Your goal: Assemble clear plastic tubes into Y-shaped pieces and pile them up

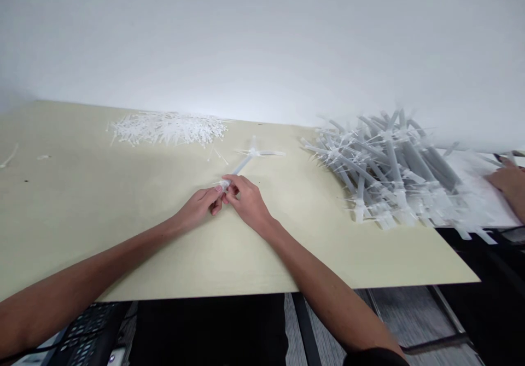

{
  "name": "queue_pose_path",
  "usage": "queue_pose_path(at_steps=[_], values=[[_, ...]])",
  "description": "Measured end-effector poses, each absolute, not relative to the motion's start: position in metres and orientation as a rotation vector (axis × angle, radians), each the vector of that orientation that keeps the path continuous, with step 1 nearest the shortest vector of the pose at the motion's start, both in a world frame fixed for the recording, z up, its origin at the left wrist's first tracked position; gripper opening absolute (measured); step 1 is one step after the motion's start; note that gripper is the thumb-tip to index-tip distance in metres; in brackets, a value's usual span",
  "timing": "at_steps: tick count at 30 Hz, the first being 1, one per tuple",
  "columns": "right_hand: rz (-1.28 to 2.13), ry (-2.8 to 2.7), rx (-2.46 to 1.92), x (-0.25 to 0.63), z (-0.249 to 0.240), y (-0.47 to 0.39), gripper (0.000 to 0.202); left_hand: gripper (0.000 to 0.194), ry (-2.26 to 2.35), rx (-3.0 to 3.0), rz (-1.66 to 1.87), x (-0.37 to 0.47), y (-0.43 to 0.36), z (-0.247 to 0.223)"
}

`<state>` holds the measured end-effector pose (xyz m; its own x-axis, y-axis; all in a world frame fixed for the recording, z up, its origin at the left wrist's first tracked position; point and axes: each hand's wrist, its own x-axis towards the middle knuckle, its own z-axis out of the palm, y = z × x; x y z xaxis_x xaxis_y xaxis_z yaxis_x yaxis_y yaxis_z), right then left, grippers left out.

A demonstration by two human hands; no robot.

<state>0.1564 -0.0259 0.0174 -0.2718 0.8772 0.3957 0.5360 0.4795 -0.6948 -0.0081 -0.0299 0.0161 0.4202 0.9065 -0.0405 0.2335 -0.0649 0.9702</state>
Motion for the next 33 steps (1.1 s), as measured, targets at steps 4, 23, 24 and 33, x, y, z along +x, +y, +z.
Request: queue_pose_path(at_steps=[4,23,24,33], values=[[0.548,-1.952,-1.167,0.1572,0.0167,-0.0250,0.035,0.051,1.030,1.568,0.754,-0.0084,-0.0295,0.0161],[0.511,-1.969,-1.163,0.1566,0.0153,-0.0251,0.032,0.051,1.045,1.555,0.738,-0.0084,-0.0280,0.0141],[0.504,-1.977,-1.162,0.1566,0.0154,-0.0248,0.032,0.051,1.044,1.551,0.739,-0.0085,-0.0281,0.0140],[0.506,-1.996,-1.188,0.1574,0.0162,-0.0250,0.033,0.053,1.066,1.567,0.731,-0.0079,-0.0290,0.0156]])
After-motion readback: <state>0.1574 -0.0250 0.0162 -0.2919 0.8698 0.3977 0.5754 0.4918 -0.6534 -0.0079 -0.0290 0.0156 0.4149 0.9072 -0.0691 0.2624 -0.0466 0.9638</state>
